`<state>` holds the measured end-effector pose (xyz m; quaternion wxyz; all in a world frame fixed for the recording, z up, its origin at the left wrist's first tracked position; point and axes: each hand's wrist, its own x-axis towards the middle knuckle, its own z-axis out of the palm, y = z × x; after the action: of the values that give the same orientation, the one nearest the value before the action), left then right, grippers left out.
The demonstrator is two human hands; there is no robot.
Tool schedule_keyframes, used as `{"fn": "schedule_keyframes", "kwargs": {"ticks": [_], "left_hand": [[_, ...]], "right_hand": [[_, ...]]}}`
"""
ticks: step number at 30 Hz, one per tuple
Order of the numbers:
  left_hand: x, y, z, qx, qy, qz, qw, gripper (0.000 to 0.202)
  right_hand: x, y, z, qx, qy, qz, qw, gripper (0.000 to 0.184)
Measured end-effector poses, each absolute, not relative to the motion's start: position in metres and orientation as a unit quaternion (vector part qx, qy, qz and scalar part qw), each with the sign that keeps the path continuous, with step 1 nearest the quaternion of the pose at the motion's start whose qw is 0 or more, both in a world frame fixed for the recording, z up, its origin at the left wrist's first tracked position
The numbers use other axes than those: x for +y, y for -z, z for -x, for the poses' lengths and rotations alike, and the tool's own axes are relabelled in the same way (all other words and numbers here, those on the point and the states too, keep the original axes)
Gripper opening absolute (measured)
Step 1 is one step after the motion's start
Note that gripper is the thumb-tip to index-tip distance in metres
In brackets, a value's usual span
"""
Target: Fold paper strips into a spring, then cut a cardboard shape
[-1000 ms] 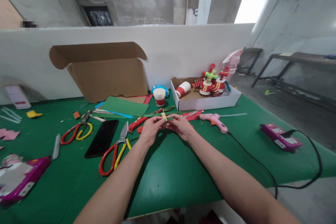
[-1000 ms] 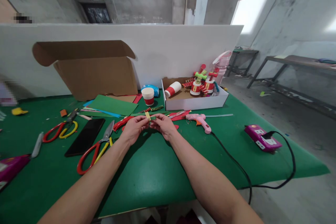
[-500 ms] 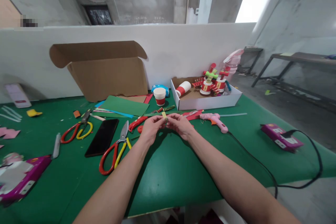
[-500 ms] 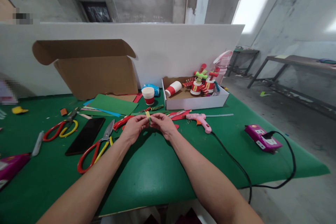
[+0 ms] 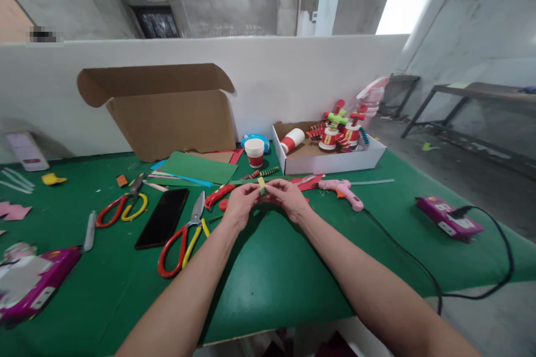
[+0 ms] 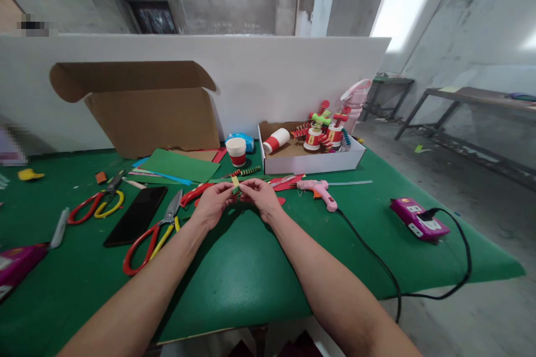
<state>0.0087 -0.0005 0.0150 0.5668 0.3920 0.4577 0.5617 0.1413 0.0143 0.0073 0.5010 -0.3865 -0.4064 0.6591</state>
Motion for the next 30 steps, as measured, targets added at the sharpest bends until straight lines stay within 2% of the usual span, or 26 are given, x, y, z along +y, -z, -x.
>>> {"fn": "schedule_keyframes", "kwargs": {"ticks": [9, 15, 22, 30], "left_hand": [[0.001, -0.0127, -0.0071, 0.45, -0.549, -0.375, 0.596, 0.041], [0.0009, -0.0127, -0.0077, 0.443, -0.551, -0.364, 0.606, 0.043], [-0.0007, -0.0162, -0.0071, 0.437, -0.54, -0.353, 0.627, 0.029], [-0.0048, -0.0182, -0.0078, 0.411, -0.529, -0.371, 0.643, 0.034]], "right_hand": [[0.0163, -0.0035, -0.1392, -0.428, -0.628, 0.39, 0.52, 0.037], [0.0169, -0.0021, -0.1372, -0.452, -0.588, 0.406, 0.534, 0.032], [0.0167, -0.0025, -0.1364, -0.478, -0.541, 0.427, 0.545, 0.026], [0.0163, -0.003, -0.1363, -0.472, -0.526, 0.432, 0.56, 0.022]]}}
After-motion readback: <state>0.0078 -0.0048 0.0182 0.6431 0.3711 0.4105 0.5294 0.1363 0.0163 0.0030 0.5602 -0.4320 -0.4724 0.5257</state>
